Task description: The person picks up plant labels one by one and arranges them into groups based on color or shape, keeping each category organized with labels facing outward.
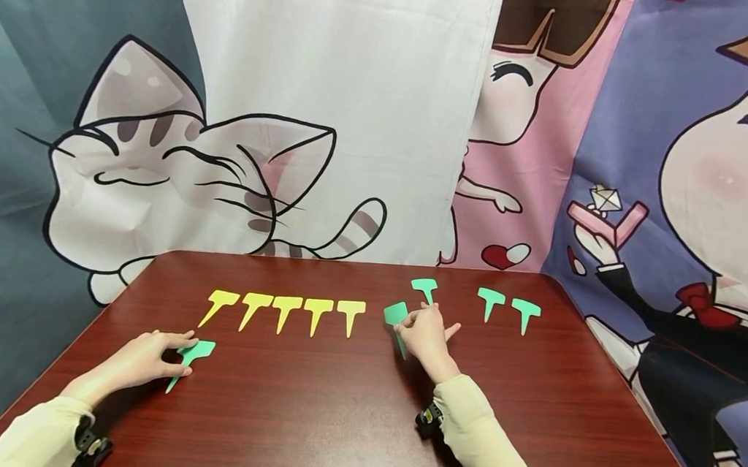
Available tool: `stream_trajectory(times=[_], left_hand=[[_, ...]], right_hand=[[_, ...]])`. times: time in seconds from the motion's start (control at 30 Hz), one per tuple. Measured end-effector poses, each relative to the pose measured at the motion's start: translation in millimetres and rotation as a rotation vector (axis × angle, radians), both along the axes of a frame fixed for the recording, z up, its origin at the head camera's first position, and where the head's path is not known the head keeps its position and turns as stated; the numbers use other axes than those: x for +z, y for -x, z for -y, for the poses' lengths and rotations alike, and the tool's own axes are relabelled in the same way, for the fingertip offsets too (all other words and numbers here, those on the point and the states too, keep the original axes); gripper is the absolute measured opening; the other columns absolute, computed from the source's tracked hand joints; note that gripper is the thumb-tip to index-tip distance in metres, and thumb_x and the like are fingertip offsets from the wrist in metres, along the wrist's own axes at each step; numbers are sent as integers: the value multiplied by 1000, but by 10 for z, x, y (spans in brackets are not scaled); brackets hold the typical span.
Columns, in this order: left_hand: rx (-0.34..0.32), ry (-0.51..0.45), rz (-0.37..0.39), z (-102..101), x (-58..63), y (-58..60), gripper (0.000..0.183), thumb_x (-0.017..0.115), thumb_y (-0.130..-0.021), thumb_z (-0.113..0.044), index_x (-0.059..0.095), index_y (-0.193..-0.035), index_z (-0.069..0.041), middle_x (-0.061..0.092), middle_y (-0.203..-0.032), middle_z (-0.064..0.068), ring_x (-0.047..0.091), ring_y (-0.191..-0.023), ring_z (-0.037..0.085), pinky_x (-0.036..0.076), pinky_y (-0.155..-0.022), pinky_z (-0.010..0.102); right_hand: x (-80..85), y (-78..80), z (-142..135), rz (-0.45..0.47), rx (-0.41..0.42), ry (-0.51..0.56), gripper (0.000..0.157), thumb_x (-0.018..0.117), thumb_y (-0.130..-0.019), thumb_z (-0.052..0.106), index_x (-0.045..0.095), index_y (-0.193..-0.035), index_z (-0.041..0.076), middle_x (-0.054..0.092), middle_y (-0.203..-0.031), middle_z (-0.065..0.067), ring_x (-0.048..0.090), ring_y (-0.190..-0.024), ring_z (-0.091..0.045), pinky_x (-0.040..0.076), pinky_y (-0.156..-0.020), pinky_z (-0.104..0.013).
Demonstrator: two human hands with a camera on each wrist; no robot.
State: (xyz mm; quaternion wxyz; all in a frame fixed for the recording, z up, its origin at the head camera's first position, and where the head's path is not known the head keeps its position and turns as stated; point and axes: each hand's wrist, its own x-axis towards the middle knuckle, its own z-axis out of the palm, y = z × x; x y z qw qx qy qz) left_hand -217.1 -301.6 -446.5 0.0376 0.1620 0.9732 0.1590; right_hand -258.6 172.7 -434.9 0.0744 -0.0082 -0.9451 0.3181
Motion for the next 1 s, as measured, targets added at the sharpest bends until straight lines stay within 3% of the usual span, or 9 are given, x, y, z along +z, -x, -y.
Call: stream_trajectory(times=[0.3,0.53,0.73,0.9,1.0], left_hand=[[-12,6,-20,-9,-1,2,61,77,-76,-31,62,-123,3,57,-130,24,48,-122,47,27,-104,64],[-12,9,-23,-15,23,7,59,77,-76,-30,62,-123,3,57,-130,23,48,-122,48,27,-104,64],[-14,6,-23,-10,16,8,59,77,-76,-30,62,-123,3,57,-130,23,48,-122,47,27,-104,64],[-14,3,-24,-2,4,7,58,77,-76,-29,63,-122,3,57,-130,23,48,-122,47,27,-104,64],[-15,1,-22,2,6,4,59,77,-76,-30,62,-123,3,57,-130,23,48,-122,47,27,-104,64]], right_hand=[[-25,-1,220,-56,70,-12,16,77,-77,18,71,-63,13,71,-105,-13,34,-138,-39,-2,-104,-75],[-19,2,452,-93,120,-14,16,78,-75,17,70,-62,14,68,-113,-16,36,-136,-42,2,-105,-74],[-23,-25,695,-106,168,23,16,78,-75,16,70,-61,13,72,-102,-12,39,-135,-41,3,-106,-73],[-24,-50,892,-120,202,40,17,78,-75,17,70,-61,13,64,-119,-21,39,-134,-43,4,-106,-73],[-23,-59,1002,-122,218,31,16,78,-75,18,71,-61,13,63,-121,-22,39,-134,-43,6,-106,-73]])
